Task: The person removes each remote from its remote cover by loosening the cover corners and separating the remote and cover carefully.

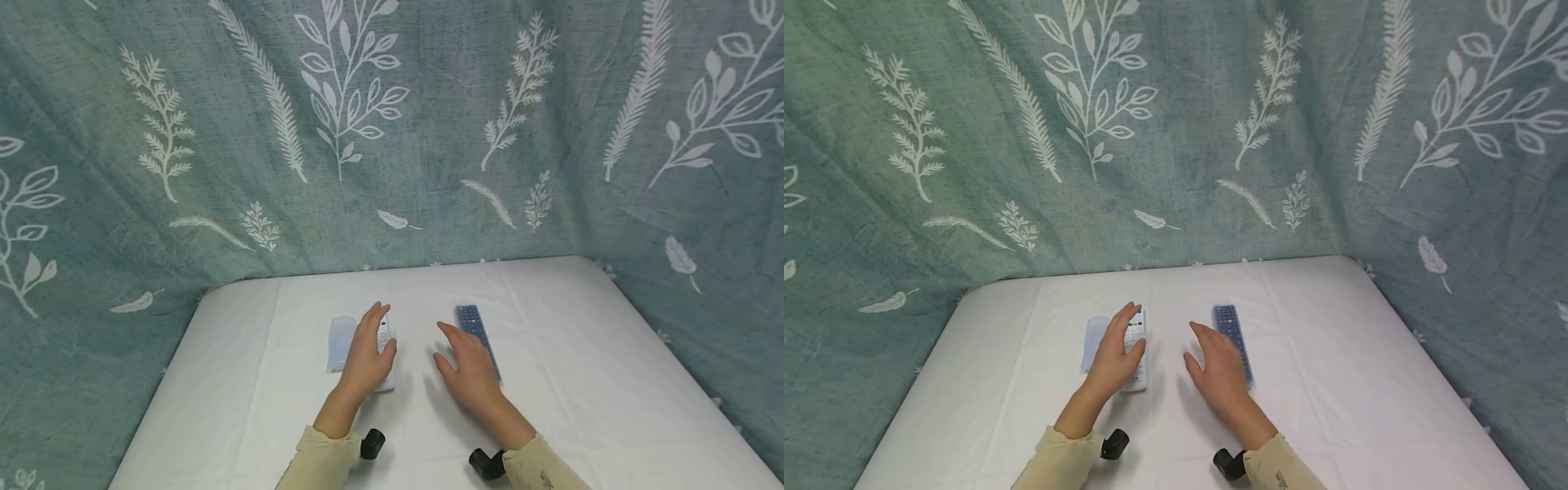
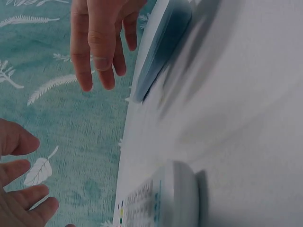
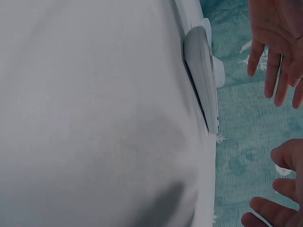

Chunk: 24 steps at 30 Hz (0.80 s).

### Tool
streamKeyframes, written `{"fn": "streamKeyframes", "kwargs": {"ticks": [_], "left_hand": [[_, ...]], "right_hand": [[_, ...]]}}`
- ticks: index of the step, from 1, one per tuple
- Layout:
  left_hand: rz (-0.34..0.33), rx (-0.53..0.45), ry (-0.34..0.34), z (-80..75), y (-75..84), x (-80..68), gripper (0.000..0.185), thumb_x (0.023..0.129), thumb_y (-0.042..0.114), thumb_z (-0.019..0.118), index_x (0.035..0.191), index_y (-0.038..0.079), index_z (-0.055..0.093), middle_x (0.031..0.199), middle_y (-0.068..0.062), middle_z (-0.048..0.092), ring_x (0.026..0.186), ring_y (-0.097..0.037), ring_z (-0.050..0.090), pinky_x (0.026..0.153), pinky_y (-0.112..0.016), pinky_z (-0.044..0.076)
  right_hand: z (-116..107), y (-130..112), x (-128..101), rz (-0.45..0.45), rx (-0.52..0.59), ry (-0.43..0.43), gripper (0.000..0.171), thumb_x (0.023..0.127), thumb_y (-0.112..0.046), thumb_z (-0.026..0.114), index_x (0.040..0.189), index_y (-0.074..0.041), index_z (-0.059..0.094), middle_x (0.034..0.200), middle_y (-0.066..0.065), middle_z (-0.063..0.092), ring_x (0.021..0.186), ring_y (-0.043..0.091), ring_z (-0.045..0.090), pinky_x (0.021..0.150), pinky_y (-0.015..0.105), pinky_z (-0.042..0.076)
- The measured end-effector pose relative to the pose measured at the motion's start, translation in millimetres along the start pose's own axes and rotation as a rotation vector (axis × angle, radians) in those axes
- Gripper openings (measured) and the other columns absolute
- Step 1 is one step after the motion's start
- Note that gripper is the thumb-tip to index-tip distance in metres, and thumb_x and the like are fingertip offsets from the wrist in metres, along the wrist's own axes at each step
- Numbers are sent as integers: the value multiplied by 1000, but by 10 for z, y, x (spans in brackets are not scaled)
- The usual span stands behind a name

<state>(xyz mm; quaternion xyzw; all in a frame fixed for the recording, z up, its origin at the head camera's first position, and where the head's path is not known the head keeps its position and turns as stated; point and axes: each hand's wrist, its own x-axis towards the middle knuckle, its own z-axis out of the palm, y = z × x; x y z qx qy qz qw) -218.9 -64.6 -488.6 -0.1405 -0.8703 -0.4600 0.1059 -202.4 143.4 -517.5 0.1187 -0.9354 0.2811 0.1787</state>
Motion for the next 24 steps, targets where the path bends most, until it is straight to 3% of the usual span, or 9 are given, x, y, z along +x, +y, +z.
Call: {"fn": "streamKeyframes", "kwargs": {"ticks": [5,14,20,24], "left_hand": [[4,-16,-26,123,32,3,56,93,4,59,147,6,44,157,-21,37,146,-39,36,116,-58,35],[-41,-17,-103,425,121,82,56,94,7,58,148,7,43,157,-18,38,147,-34,37,118,-51,37],[-88,-60,-134,673,186,97,55,94,9,61,146,3,44,149,-19,47,128,-32,58,101,-44,53],[-132,-92,-154,847,225,113,56,92,11,64,144,0,47,141,-20,53,114,-30,66,91,-37,57]], "right_hand": [[-90,74,-14,38,-2,12,52,90,-19,70,139,-8,56,139,13,61,125,38,57,101,56,47],[-251,240,34,202,-33,-3,49,94,-20,64,140,-7,55,141,20,57,124,42,54,102,57,46],[-247,386,38,328,-72,-85,51,96,-24,58,145,-8,50,146,22,52,128,44,51,104,58,45],[-227,448,29,376,-51,-111,52,97,-23,56,145,-6,49,147,24,49,129,45,50,103,60,45]]}}
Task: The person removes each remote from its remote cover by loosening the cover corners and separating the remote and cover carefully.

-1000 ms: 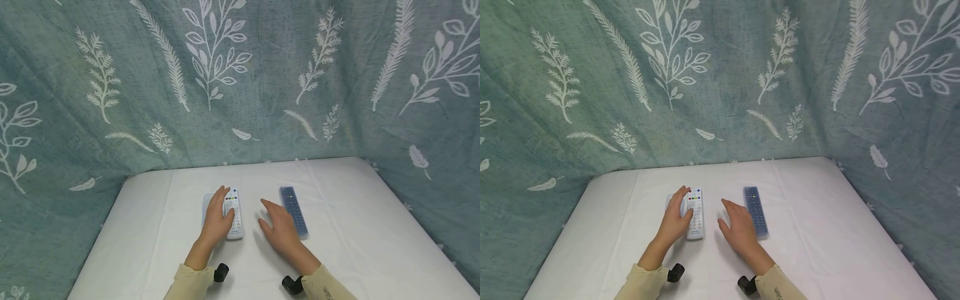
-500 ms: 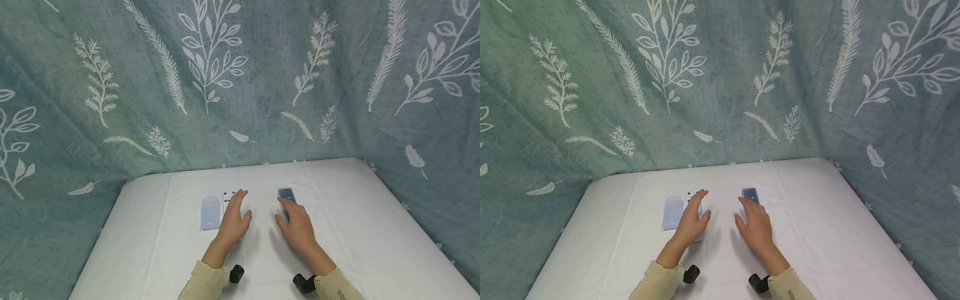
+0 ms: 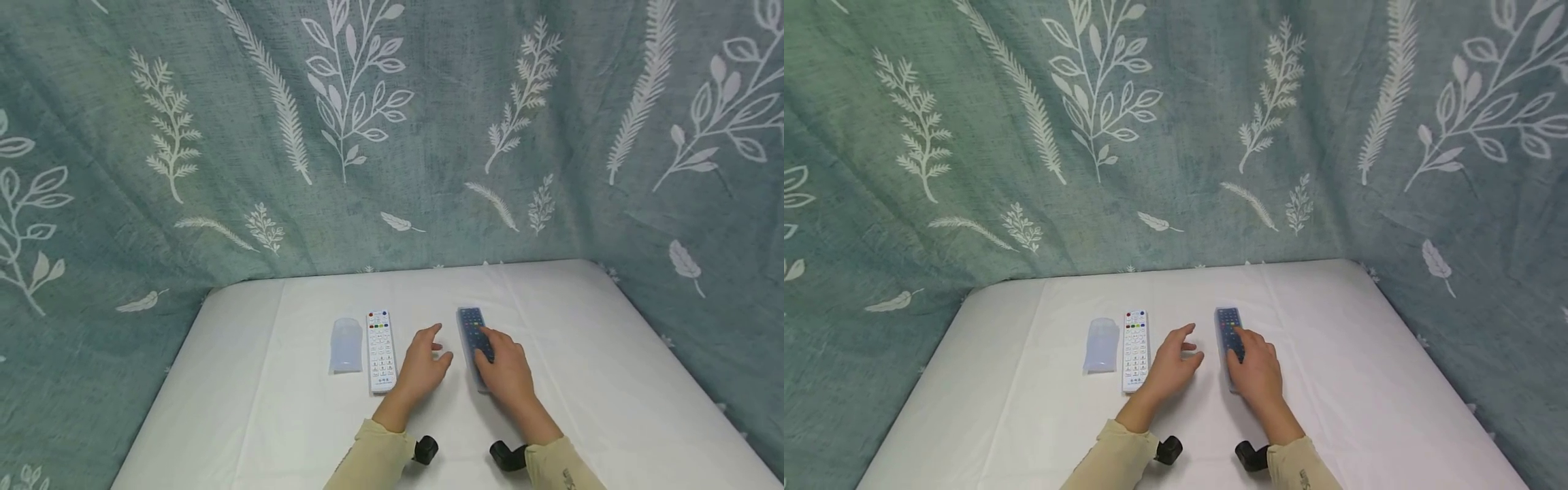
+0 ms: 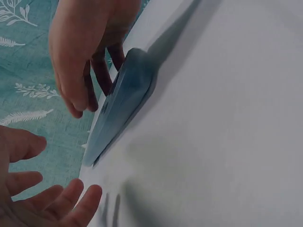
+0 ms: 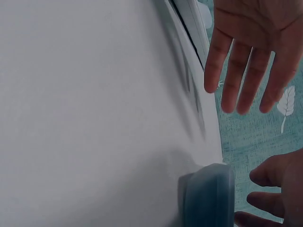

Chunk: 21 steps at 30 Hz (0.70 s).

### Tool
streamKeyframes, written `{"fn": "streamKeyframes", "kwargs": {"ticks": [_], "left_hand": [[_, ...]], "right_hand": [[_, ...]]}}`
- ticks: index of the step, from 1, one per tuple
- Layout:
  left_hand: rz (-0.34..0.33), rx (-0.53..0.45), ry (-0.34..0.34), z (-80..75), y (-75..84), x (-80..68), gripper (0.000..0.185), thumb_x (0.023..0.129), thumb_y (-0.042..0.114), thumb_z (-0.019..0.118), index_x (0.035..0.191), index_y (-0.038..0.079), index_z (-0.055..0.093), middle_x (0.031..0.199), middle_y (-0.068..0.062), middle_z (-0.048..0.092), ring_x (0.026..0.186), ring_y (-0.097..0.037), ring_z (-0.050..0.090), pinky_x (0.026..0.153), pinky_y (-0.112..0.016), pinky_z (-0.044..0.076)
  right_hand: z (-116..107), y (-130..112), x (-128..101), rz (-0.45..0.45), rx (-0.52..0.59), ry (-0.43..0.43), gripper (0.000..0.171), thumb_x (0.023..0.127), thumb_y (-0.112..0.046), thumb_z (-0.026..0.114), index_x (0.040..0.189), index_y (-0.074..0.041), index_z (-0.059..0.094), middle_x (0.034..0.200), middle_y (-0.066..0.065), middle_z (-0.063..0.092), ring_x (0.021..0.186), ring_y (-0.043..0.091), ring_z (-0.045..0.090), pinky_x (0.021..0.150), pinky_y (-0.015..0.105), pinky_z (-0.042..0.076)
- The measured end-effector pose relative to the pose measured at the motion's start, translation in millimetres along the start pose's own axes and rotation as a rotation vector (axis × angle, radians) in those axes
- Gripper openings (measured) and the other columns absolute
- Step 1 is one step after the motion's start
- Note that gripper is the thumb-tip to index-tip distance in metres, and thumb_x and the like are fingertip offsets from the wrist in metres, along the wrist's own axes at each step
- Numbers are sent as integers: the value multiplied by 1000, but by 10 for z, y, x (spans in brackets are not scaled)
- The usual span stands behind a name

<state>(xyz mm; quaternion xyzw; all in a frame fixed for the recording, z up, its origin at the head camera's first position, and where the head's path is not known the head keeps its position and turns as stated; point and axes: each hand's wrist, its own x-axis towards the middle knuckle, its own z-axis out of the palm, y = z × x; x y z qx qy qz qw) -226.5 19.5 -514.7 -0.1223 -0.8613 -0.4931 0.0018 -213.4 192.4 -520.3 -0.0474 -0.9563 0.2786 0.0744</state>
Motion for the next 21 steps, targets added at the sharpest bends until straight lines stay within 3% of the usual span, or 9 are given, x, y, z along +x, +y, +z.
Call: {"fn": "streamKeyframes", "kwargs": {"ticks": [6,11,16,21], "left_hand": [[-85,-100,-37,250,26,37,57,89,11,69,140,-7,49,131,-23,58,86,-17,72,69,-22,56],[-143,-174,-76,375,26,22,60,89,5,68,142,-9,45,132,-24,55,65,-10,69,55,-18,51],[-160,-239,-102,494,67,5,61,87,0,68,142,-11,45,131,-26,53,63,-18,72,53,-20,55],[-162,-262,-95,562,100,-33,58,84,-2,69,138,-13,48,119,-25,54,63,-17,72,51,-19,55]], "right_hand": [[4,60,1,22,36,-30,50,97,-20,55,144,-1,49,148,26,47,132,48,48,105,61,44],[32,88,-5,33,30,-47,49,97,-20,55,141,1,51,148,26,47,132,47,48,106,61,44],[51,127,6,-1,28,-36,48,96,-17,60,138,4,54,146,25,49,132,48,48,107,61,43],[49,128,33,-24,44,-35,47,94,-15,63,136,4,56,145,24,51,131,47,49,106,60,43]]}}
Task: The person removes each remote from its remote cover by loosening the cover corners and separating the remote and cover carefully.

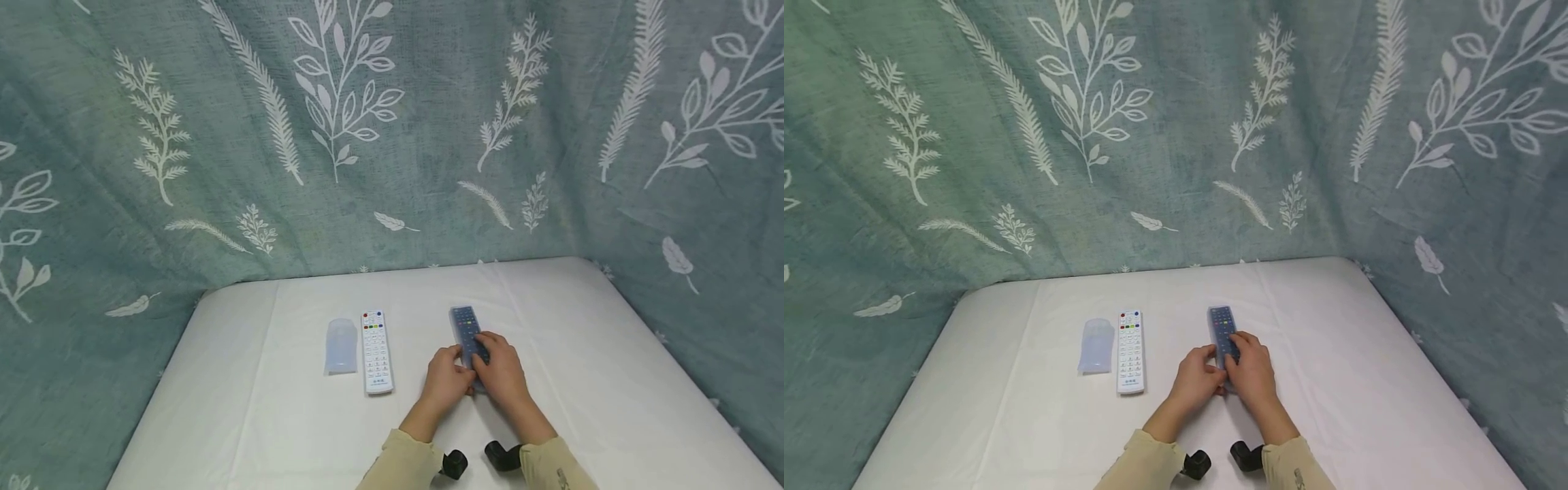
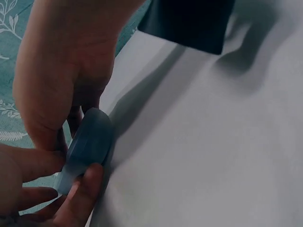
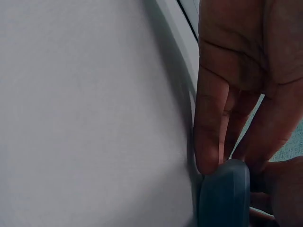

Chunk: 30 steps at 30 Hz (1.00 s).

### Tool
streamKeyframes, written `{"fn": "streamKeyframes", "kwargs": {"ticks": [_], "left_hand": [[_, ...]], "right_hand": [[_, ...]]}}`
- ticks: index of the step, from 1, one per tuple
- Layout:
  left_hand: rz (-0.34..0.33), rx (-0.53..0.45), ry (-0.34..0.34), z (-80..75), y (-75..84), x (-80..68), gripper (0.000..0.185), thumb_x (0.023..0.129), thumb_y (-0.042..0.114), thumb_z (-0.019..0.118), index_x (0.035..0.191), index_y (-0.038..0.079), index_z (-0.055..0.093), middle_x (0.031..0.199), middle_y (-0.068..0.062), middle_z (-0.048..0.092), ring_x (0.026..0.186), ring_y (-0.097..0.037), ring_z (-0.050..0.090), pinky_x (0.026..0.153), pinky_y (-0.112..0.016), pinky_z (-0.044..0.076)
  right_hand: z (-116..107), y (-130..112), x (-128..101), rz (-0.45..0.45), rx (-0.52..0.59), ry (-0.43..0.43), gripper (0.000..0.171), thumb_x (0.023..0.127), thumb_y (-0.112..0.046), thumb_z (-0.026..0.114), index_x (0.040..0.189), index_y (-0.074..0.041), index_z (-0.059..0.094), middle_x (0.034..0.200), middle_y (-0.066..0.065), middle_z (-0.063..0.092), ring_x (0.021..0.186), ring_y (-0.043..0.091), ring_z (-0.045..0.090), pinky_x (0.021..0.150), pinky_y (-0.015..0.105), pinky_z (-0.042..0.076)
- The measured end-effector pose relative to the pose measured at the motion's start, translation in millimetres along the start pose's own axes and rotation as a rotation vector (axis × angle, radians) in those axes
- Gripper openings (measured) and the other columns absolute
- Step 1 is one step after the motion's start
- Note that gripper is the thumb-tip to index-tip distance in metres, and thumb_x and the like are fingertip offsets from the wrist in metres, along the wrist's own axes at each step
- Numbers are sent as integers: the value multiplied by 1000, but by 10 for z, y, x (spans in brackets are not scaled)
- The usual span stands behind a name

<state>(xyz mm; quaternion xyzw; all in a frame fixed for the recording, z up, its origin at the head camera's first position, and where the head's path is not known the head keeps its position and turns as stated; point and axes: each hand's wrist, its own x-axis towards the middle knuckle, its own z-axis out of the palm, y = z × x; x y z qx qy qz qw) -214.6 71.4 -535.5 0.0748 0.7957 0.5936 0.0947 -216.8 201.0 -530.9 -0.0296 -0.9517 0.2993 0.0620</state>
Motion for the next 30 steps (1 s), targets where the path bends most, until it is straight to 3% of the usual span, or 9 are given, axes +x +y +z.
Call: {"fn": "streamKeyframes", "kwargs": {"ticks": [6,12,20,26,30], "left_hand": [[-9,2,36,-28,9,-49,58,81,-4,71,135,-10,52,112,-22,61,60,-11,69,50,-18,55],[-35,-60,44,-63,3,-88,61,80,-8,72,137,-6,51,95,-14,65,56,-12,65,51,-23,57],[-5,-74,56,-179,-21,-134,64,77,-9,72,138,-1,52,109,-16,59,66,-5,59,52,-22,57],[16,-55,59,-319,-41,-159,71,76,-9,73,142,3,49,132,-11,56,81,-6,61,57,-20,57],[57,-44,60,-396,-45,-201,74,75,-10,73,143,4,48,134,-13,55,86,-10,63,59,-18,56]], "right_hand": [[4,-29,-26,-24,46,-1,44,93,-12,63,134,5,57,142,26,53,132,46,50,108,59,42],[-5,-48,-70,38,129,54,42,93,-10,65,133,0,59,130,24,62,113,38,64,93,52,53],[0,-80,-83,50,272,93,44,94,-11,65,136,-3,56,133,21,64,110,32,69,91,46,56],[42,-131,-67,43,324,96,44,95,-15,67,136,-4,57,128,16,68,106,27,69,86,32,55],[44,-170,-53,64,382,74,45,95,-17,67,137,-6,57,127,15,68,106,26,68,84,26,53]]}}
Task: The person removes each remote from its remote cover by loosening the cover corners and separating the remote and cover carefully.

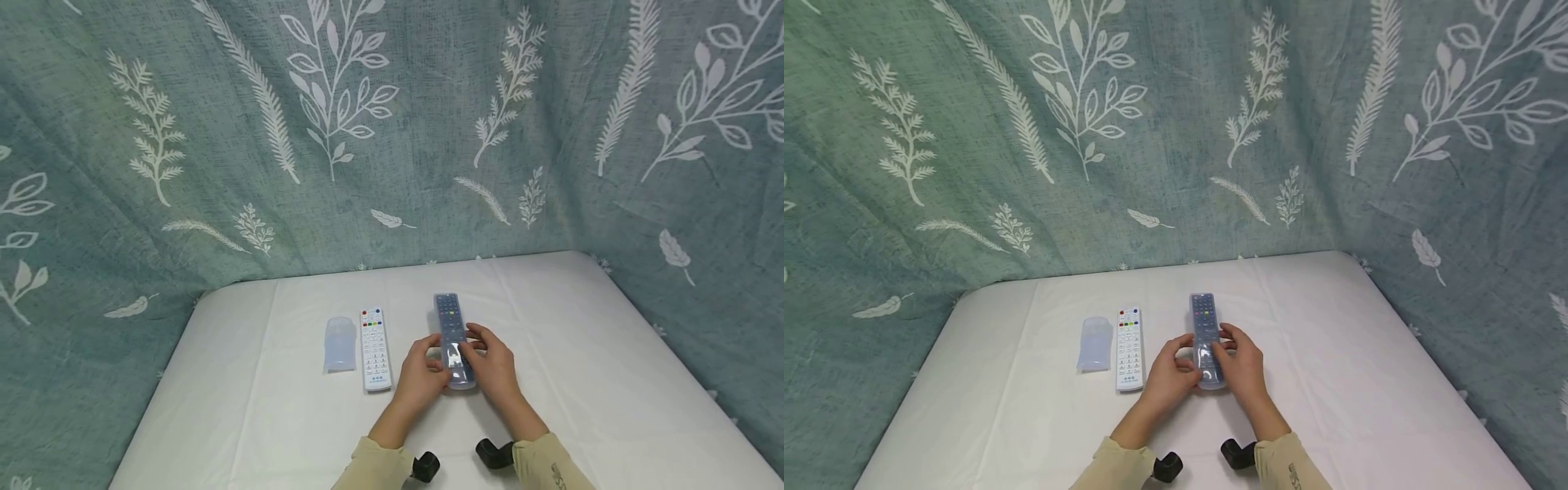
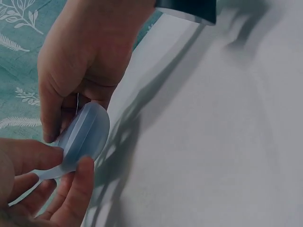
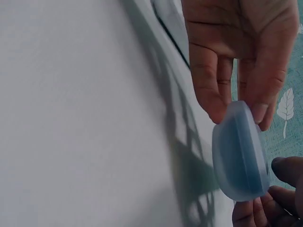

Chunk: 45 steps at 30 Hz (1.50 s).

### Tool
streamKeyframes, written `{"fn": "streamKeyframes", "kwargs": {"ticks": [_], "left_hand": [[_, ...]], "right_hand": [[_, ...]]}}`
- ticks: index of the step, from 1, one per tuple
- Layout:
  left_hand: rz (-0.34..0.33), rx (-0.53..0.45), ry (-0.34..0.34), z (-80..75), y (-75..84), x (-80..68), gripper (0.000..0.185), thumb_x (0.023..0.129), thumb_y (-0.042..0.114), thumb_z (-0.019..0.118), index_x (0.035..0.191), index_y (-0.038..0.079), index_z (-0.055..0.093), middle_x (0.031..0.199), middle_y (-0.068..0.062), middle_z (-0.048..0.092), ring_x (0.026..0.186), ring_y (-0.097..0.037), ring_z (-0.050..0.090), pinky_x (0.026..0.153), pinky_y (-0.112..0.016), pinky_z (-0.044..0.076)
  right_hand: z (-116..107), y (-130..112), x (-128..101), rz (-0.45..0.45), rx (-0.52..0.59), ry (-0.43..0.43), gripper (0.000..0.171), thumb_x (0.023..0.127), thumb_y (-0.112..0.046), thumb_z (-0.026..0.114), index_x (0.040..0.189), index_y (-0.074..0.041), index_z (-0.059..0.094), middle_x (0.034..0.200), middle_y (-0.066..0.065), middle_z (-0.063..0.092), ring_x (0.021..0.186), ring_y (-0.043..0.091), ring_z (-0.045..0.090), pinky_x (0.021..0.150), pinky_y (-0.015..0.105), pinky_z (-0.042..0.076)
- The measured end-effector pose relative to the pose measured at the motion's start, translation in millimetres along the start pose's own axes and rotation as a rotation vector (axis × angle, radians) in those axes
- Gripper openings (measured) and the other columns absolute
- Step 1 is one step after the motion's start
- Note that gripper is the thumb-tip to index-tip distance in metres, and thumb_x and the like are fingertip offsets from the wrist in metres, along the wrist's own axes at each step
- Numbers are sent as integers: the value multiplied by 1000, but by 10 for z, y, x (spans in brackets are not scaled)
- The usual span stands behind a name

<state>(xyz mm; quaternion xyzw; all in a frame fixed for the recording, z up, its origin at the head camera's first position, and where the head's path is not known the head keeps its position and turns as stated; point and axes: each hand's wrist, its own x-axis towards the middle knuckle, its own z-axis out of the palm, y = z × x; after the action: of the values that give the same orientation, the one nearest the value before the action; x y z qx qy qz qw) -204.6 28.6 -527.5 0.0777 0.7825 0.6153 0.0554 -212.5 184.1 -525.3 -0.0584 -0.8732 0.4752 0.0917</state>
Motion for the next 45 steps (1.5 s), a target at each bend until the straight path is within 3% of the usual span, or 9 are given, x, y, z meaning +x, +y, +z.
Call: {"fn": "streamKeyframes", "kwargs": {"ticks": [10,17,25,32,37,45], "left_hand": [[88,57,2,-153,-35,-154,77,77,-11,71,147,7,45,136,-12,53,94,-13,64,68,-17,54],[139,81,53,-264,-76,-242,75,77,-12,71,145,10,47,134,-11,55,91,-11,62,71,-20,55],[105,97,101,-432,-101,-286,64,85,-3,72,143,10,49,125,-11,61,90,-15,66,66,-19,57],[63,52,178,-528,-111,-245,51,91,12,71,139,8,55,120,-12,64,94,-18,68,73,-19,57],[33,-6,200,-555,-105,-214,46,91,9,70,135,4,59,120,-17,67,91,-19,70,68,-21,58],[23,-87,200,-586,-79,-184,41,87,2,71,128,4,64,116,-19,67,86,-20,70,61,-26,60]], "right_hand": [[65,-107,7,15,74,-41,43,94,-16,68,134,-3,60,115,17,67,101,27,66,72,17,52],[133,-197,5,32,149,-117,38,95,-16,67,130,-2,63,115,17,69,90,15,65,68,18,53],[241,-237,-77,26,273,-180,35,94,-11,68,127,-4,62,110,15,70,90,14,66,69,21,57],[319,-282,-137,-28,299,-192,30,92,-9,71,121,-6,65,108,14,71,89,14,65,67,22,57],[347,-304,-176,-31,302,-204,30,91,-10,72,120,-7,65,107,12,72,92,15,66,68,21,57],[328,-365,-191,-61,255,-180,30,90,-13,73,119,-8,65,112,7,71,101,16,65,85,25,54]]}}
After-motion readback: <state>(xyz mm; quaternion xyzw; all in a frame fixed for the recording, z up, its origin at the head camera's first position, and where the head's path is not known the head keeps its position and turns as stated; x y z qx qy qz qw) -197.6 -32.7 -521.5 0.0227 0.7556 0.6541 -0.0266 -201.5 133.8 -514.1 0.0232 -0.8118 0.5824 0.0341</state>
